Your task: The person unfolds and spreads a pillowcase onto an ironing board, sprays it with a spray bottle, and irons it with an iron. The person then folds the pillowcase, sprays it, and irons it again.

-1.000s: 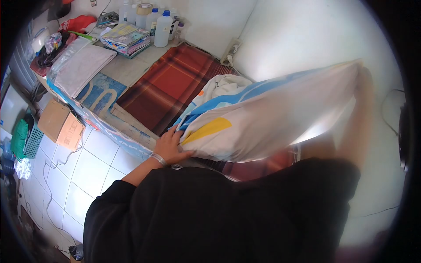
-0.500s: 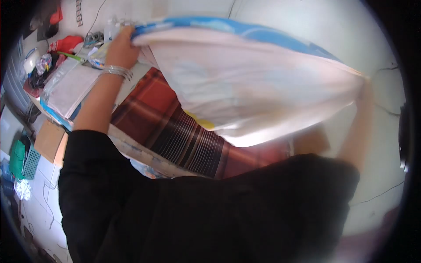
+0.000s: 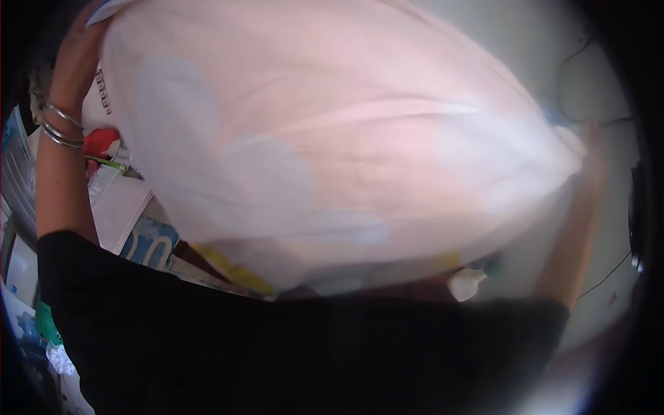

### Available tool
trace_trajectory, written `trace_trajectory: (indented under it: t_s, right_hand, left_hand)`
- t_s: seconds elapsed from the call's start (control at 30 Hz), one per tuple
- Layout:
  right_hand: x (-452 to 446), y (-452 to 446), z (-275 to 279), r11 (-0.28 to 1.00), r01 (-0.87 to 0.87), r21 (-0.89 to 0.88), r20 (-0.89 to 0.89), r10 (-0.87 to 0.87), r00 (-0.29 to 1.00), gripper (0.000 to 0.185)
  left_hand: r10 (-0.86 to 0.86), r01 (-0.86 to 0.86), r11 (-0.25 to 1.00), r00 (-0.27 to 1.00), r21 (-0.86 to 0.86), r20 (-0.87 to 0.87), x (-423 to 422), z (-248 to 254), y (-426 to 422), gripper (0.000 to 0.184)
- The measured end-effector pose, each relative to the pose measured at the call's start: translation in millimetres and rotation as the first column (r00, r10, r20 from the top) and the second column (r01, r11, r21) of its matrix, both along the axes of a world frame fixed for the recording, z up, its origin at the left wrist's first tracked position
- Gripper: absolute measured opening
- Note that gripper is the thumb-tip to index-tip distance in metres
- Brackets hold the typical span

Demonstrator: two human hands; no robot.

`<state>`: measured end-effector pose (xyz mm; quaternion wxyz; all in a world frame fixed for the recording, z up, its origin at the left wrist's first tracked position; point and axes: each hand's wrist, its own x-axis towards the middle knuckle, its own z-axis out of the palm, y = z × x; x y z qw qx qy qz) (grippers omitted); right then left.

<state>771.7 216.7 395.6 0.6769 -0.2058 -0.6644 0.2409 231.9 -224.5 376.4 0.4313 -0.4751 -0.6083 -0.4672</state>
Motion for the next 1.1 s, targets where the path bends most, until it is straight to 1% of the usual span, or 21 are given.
trace_trajectory:
  t_s: [0.03, 0.07, 0.1, 0.17, 0.2, 0.23, 0.27, 0.3, 0.33, 0.4, 0.47, 0.57, 0.63, 0.7, 0.73, 0.83, 0.87, 0.97, 1.03, 1.07, 1.1]
  right_hand:
    - [-1.0, -3.6, -13.5, 0.995, -0.09, -0.047, 0.01, 0.09, 0.996, 0.06]
    - [-2.4, -6.1, -31.6, 0.995, -0.089, -0.044, 0.004, 0.089, 0.996, 0.06]
    - [-3.9, -10.7, -53.8, 0.979, -0.171, 0.114, 0.431, 0.106, 0.896, 0.072]
    - [-39.6, -79.7, -66.6, 0.977, -0.186, -0.099, 0.839, 0.183, 0.513, 0.074]
    - [-57.6, -114.2, -72.9, 0.97, -0.182, -0.162, 0.949, 0.204, 0.242, 0.076]
    - [-67.8, -125.5, -72.3, 0.954, -0.12, -0.275, 0.958, 0.283, 0.053, 0.06]
    - [-72.6, -117.4, -74.1, 1.0, -0.006, 0.017, 1.0, -0.017, -0.006, 0.053]
    - [-79.1, -105.3, -72.6, 0.946, 0.086, 0.313, 0.947, -0.304, -0.102, 0.047]
    - [-80.9, -82.9, -55.6, 0.916, 0.218, 0.336, 0.933, -0.356, 0.058, 0.045]
    - [-69.6, -38.2, -9.4, 0.708, 0.386, 0.592, 0.644, -0.703, 0.301, 0.049]
    - [-59.0, -32.0, 20.8, 0.605, 0.594, 0.53, 0.417, -0.796, 0.438, 0.051]
    - [-54.4, -51.9, 38.9, 0.67, 0.587, 0.455, 0.608, -0.715, 0.345, 0.052]
    - [-37.2, -36.3, 53.3, 0.614, 0.61, 0.501, 0.593, -0.757, 0.274, 0.051]
    - [-3.0, -35.2, 70.2, 0.49, 0.685, 0.538, 0.255, -0.87, 0.422, 0.057]
    - [12.4, -31.0, 80.5, 0.488, 0.688, 0.537, 0.261, -0.871, 0.415, 0.057]
    - [30.8, -38.0, 96.3, 0.394, 0.706, 0.589, 0.207, -0.918, 0.339, 0.063]
    - [32.6, -46.3, 93.1, 0.354, 0.68, 0.642, 0.055, -0.906, 0.419, 0.057]
    - [72.5, -30.7, 89.4, 0.058, 0.465, 0.883, -0.199, -0.852, 0.485, 0.047]
    - [53.3, -48.8, 88.4, 0.552, 0.571, 0.608, 0.249, -0.815, 0.523, 0.039]
    - [43.6, -56.9, 83.4, 0.697, 0.592, 0.404, 0.45, -0.715, 0.536, 0.036]
    - [33.4, -51.2, 72.9, 0.829, 0.469, 0.305, 0.578, -0.553, 0.6, 0.067]
  left_hand:
    - [0.02, -0.02, 1.0, 0.997, -0.005, -0.077, 4.9, 2.4, -2.5, 0.038]
    - [-0.129, 0.107, 0.985, 0.978, 0.135, 0.164, 8.0, -2.9, 6.2, 0.046]
    - [-0.063, 0.033, 0.992, 0.967, 0.123, 0.249, -10.1, -10.9, 10.9, 0.04]
    - [0.305, -0.29, 0.938, 0.951, -0.19, 0.056, -36.8, -16.6, 18.4, 0.032]
    - [0.301, -0.286, 0.939, 0.952, -0.192, 0.051, -37.6, -18.9, 25.2, 0.032]
    - [0.342, -0.336, 0.927, 0.94, -0.166, 0.01, -36.1, -21.0, 33.8, 0.029]
    - [0.381, -0.382, 0.914, 0.924, -0.137, -0.031, -33.7, -22.0, 42.5, 0.027]
    - [0.372, -0.373, 0.917, 0.928, -0.141, -0.035, -31.5, -23.1, 50.8, 0.027]
    - [0.329, -0.326, 0.936, 0.944, -0.136, 0.002, -29.1, -23.0, 58.9, 0.027]
    - [0.278, -0.275, 0.959, 0.96, -0.071, 0.04, -11.3, -21.4, 73.0, 0.027]
    - [0.266, -0.265, 0.964, 0.962, -0.034, 0.061, -3.7, -20.5, 75.5, 0.028]
    - [0.273, -0.276, 0.961, 0.959, 0.03, 0.07, -12.5, -15.6, 73.5, 0.032]
    - [0.289, -0.292, 0.954, 0.956, 0.066, 0.055, -14.3, -7.3, 71.5, 0.036]
    - [0.343, -0.382, 0.891, 0.921, 0.246, 0.187, 2.3, 9.5, 66.8, 0.049]
    - [0.313, -0.337, 0.862, 0.942, 0.379, 0.124, 12.3, 14.0, 66.4, 0.061]
    - [0.318, -0.305, 0.859, 0.947, 0.412, 0.039, 53.5, 17.1, 65.6, 0.054]
    - [0.33, -0.299, 0.871, 0.944, 0.389, -0.013, 55.4, 18.9, 65.4, 0.052]
    - [0.401, -0.336, 0.875, 0.907, 0.348, -0.132, 47.5, 36.8, 63.9, 0.048]
    - [0.478, -0.403, 0.866, 0.842, 0.297, -0.25, 10.6, 44.4, 49.2, 0.046]
    - [0.513, -0.45, 0.858, 0.785, 0.249, -0.348, -9.0, 43.9, 45.6, 0.045]
    - [0.531, -0.487, 0.845, 0.719, 0.22, -0.448, -23.3, 38.7, 47.7, 0.044]
